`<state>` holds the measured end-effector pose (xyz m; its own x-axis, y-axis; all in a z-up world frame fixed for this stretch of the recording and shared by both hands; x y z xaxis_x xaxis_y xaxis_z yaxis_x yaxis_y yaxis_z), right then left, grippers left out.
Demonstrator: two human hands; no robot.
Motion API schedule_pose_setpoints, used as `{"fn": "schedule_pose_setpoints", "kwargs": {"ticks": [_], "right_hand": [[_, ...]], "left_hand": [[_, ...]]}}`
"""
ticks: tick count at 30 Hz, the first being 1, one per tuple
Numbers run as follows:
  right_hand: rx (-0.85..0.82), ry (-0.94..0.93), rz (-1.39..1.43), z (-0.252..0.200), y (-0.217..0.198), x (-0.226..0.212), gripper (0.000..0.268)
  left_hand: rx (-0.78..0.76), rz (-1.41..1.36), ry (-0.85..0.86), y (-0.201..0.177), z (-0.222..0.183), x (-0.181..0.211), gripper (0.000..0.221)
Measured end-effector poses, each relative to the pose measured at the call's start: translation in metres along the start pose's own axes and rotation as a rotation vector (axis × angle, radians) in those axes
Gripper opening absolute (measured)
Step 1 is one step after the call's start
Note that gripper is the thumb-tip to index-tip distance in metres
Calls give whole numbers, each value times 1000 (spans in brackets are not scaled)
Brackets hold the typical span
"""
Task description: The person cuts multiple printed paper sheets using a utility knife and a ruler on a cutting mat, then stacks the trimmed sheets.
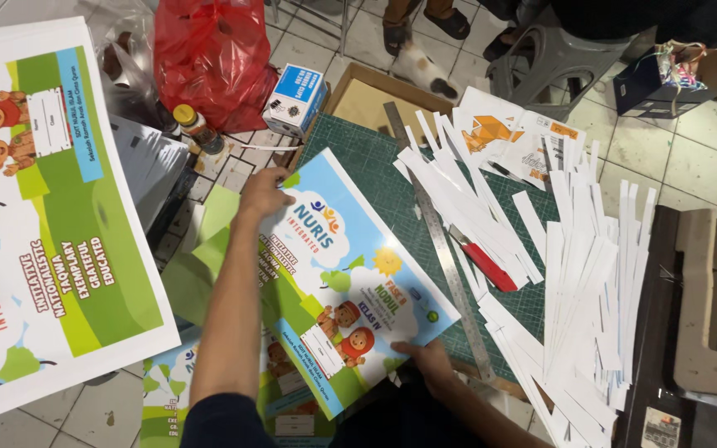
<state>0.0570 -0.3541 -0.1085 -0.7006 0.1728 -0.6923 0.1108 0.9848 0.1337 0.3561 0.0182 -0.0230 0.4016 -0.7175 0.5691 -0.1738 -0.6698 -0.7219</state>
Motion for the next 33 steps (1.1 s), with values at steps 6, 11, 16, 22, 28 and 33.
{"fn": "schedule_pose_setpoints", "kwargs": {"ticks": [6,11,16,22,28,33], "right_hand": [[-78,166,-93,-1,-21,35,33],[51,-175,-781,-46,-27,-21,27],[-135,-985,-1135,-69,21,-81,31],[-208,-1013,-1354,-44,24,-63,29],[-226,-1088,-1398,-38,24,-53,23],[-206,-1099,-1374,-49,32,-70,24]], "left_hand": [[-56,99,-47,19,22,-2,57],[-71,121,-40,19,24,-3,56],[-81,159,-66,18,23,0,54],[-122,182,-116,13,12,11,56],[432,307,294,30,-12,37,65],[344,165,383,127,-52,50,22]]}}
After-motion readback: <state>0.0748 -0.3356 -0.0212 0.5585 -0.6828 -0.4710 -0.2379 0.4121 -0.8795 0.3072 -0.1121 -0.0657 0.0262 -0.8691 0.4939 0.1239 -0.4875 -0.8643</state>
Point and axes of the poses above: each hand's wrist, its own z-axis towards the middle knuckle, its own y-axis out of the palm, x = y × z, the point moved 5 cm from there along z, towards the middle knuckle, and after that the axes turned 6 degrees about -y, right-handed, at the moved point
